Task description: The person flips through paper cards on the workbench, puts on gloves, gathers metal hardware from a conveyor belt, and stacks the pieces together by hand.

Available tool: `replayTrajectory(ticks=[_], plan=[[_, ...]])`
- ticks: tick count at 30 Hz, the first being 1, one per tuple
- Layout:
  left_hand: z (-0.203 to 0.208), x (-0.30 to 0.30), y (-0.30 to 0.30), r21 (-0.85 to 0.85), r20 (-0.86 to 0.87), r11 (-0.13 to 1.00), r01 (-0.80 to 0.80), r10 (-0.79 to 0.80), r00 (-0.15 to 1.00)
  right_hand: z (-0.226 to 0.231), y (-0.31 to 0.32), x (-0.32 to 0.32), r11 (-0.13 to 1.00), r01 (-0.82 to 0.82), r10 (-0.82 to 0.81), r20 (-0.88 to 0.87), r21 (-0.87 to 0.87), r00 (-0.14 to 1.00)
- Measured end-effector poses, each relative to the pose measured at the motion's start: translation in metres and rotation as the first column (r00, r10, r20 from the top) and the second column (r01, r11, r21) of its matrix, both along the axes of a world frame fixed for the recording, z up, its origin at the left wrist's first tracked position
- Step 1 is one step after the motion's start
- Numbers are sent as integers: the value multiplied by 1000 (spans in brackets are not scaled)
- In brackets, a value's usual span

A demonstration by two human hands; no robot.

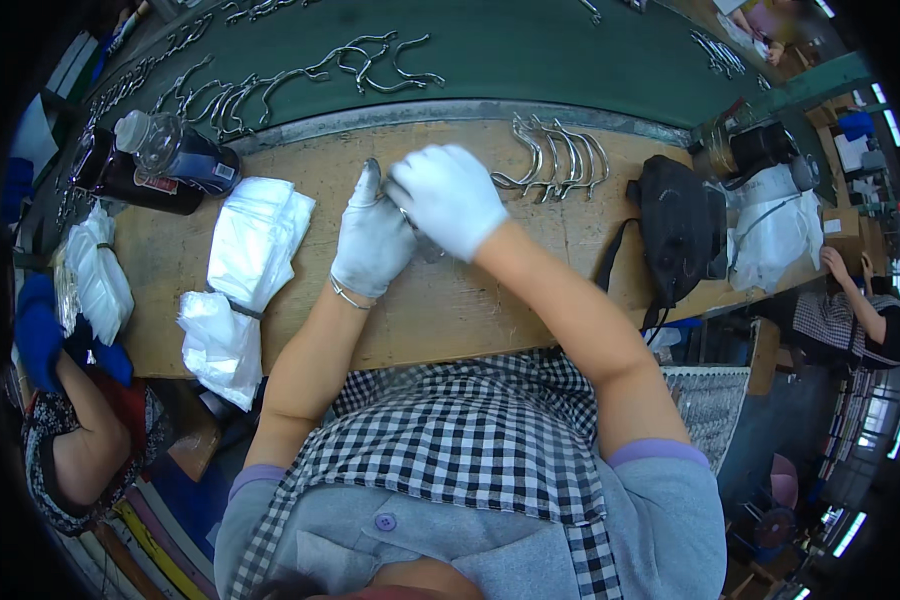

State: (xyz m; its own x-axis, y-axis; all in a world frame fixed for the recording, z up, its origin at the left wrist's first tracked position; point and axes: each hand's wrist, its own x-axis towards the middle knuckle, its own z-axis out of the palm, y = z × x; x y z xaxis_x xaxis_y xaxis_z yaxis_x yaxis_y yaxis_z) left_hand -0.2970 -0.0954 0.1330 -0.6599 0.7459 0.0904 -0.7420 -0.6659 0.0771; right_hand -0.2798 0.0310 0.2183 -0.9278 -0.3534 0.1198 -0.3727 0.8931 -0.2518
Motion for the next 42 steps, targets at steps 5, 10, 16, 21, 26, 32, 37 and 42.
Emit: replayTrajectory(ticks=[5, 10, 16, 21, 26, 32, 37, 42], plan=[[37, 7, 1, -324, -231, 930, -176, 103, 968, -6, 22, 81, 989, -100, 71, -249, -108, 966], [43, 13, -2, -390, -353, 867, -310, 170, 920, -30, 39, 120, 409, 502, -268, 426, -762, 864], [40, 19, -1, -534, -484, 766, -359, 71, 872, -51, 38, 99, -222, 712, 434, 586, -666, 684], [49, 27, 3, -607, -534, 707, -363, -25, 845, -59, 31, 82, -381, 754, 682, 389, -534, 620], [53, 35, 5, -648, -555, 693, -316, -145, 819, -55, 36, 71, -437, 775, 698, 372, -456, 612], [50, 39, 11, -731, -636, 611, -304, -450, 627, -55, 68, 58, -341, 762, 570, 524, -551, 634], [33, 36, 24, -218, -923, 729, -649, -369, -105, -56, 82, 58, -48, 721, 367, 660, -691, 656], [38, 39, 26, -180, -908, 730, -659, -380, -173, -49, 81, 64, -12, 569, 324, 535, -822, 780]])
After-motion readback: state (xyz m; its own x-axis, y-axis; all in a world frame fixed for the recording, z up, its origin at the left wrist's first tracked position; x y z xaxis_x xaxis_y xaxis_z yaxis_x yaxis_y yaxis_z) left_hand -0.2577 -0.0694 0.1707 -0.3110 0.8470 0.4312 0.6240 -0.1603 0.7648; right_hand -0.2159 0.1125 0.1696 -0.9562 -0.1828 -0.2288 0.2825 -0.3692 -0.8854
